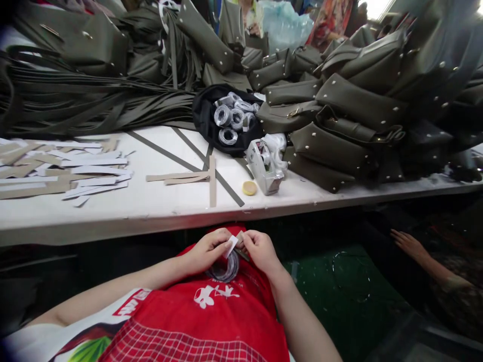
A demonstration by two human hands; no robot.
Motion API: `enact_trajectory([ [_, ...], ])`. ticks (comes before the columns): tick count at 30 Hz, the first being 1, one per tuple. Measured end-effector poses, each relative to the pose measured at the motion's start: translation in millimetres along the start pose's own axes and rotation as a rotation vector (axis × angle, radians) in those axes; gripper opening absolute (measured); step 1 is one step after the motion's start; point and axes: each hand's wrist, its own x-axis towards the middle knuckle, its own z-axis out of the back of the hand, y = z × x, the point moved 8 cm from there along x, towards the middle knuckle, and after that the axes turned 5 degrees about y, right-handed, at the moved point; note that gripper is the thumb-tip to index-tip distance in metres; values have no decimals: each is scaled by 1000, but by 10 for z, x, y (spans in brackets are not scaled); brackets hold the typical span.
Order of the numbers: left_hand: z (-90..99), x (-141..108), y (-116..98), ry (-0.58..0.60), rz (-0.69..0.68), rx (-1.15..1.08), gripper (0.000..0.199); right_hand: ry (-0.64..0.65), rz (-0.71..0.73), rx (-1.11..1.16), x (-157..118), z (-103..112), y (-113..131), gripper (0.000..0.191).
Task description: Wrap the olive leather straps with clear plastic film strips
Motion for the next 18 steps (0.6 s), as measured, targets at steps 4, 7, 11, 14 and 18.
enact_trajectory([
  [4, 1, 4, -39, 14, -30, -6, 30, -41, -43, 0, -48, 62, -84, 45],
  [7, -37, 16, -11, 29, -3, -9, 30, -36, -51, 1, -51, 38, -150, 47],
  [11, -95, 26, 102, 65, 95, -40, 33, -17, -22, -20, -44, -9, -147, 46],
  [14, -103, 40, 138, 67, 139, -37, 35, -10, 39, -51, -47, -11, -52, 44],
  [18, -112, 33, 76, 14, 194, 78, 46, -72, 69, -36, -132, 40, 60, 43],
])
